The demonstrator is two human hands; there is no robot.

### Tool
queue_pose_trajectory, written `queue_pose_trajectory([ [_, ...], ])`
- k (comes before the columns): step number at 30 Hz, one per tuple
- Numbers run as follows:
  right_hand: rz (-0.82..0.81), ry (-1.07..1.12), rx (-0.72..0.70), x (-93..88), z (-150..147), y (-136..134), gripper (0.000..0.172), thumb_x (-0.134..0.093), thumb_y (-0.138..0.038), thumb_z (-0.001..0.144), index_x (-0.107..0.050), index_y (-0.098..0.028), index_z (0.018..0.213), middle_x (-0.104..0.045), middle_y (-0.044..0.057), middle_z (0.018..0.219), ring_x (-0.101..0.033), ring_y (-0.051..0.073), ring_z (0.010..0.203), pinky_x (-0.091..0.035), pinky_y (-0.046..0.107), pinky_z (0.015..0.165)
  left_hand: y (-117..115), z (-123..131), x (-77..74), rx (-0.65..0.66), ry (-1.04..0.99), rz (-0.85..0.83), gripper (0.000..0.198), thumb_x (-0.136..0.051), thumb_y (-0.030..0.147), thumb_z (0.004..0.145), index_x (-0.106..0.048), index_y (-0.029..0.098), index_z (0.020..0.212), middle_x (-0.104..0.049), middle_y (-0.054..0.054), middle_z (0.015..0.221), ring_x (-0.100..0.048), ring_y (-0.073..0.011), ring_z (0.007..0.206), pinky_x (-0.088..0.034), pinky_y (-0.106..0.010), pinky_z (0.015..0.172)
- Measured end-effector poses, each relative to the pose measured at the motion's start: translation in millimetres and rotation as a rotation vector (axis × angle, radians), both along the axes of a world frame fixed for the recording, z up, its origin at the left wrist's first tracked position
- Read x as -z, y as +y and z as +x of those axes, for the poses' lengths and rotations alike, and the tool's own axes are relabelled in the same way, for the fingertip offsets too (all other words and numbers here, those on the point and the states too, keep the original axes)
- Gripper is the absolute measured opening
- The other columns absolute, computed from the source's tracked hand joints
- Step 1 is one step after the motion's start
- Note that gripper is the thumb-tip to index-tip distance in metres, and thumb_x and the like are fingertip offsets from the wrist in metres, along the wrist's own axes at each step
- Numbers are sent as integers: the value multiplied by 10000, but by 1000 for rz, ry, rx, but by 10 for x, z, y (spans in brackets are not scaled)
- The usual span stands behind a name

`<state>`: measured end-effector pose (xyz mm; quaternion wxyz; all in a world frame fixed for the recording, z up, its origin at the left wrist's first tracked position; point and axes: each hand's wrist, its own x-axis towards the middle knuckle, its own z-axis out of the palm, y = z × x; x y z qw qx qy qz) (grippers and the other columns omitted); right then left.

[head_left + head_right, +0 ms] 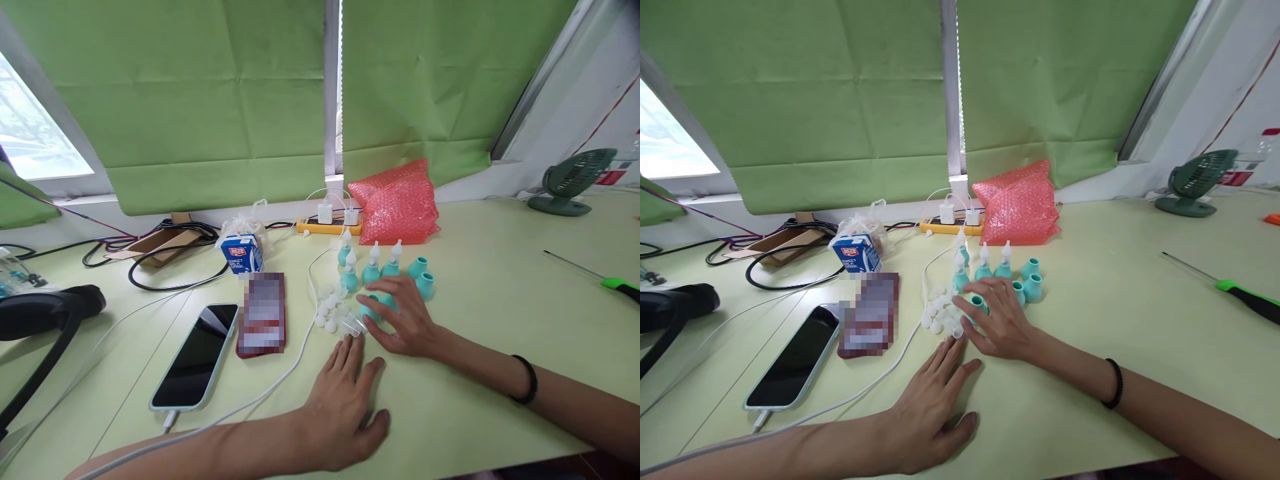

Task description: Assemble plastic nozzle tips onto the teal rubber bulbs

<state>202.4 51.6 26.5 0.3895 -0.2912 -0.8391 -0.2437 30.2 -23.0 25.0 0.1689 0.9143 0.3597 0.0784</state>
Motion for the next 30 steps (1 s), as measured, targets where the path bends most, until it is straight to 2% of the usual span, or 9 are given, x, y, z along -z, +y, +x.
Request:
queue_pose_trajectory([
  [3,-38,-3,143,-251,38,104,500,-521,-307,711,-359,-212,1175,-321,127,1223,-335,290,1071,-283,442,834,-3,-13,-8,-19,-48,-11,549,-459,301,711,-311,143,1215,-228,-165,1330,-161,-315,1227,-196,-481,973],
  [5,-104,-2,226,-401,50,199,583,-494,-370,723,-284,-180,1233,-251,143,1278,-282,303,1107,-260,453,856,-5,-17,-19,-34,-100,-14,531,-464,285,703,-327,149,1198,-289,-146,1298,-214,-304,1202,-234,-478,956],
  [8,-183,-71,313,-517,27,356,598,-437,-415,754,-245,-164,1262,-307,134,1268,-283,305,1099,-202,489,871,-6,-18,-31,-57,-199,-15,459,-471,235,683,-391,156,1128,-394,-127,1196,-315,-270,1118,-313,-436,912],
  [11,-241,-185,335,-484,-28,516,493,-382,-386,795,-327,-142,1219,-470,123,1145,-345,288,1047,-128,533,871,-9,-14,-27,-63,-272,-14,391,-474,192,663,-440,168,1052,-442,-111,1098,-368,-244,1033,-367,-402,852],
  [15,-315,-291,340,-335,-71,684,303,-380,-351,801,-560,-154,944,-621,100,871,-412,287,956,-82,569,840,-15,-9,-20,-73,-290,-11,367,-483,177,646,-458,167,1012,-451,-109,1046,-388,-245,970,-390,-405,799],
  [19,-299,-231,343,-281,-68,731,257,-411,-286,761,-569,-162,922,-634,91,817,-421,283,933,-89,554,836,-18,-7,-26,-80,-289,-16,359,-484,175,642,-462,168,1000,-448,-107,1036,-387,-246,963,-392,-405,788],
  [25,-275,-203,296,-439,-150,691,434,-433,-282,717,-436,-118,1119,-592,119,937,-437,261,905,-115,511,845,-16,-7,-22,-75,-299,-23,355,-484,156,629,-463,173,984,-437,-105,1053,-380,-249,983,-390,-403,792],
  [27,-289,-256,282,-461,-201,686,408,-419,-320,747,-450,-125,1104,-604,115,877,-448,255,871,-145,493,824,-16,-10,-20,-75,-316,-36,363,-480,150,632,-452,182,992,-426,-103,1072,-374,-249,1007,-387,-400,801],
  [30,-292,-317,264,-426,-252,698,276,-399,-305,789,-536,-138,961,-612,99,748,-465,236,808,-204,441,771,-15,-21,-28,-89,-372,-76,382,-465,154,661,-409,186,1037,-399,-99,1110,-363,-235,1040,-369,-392,836],
])
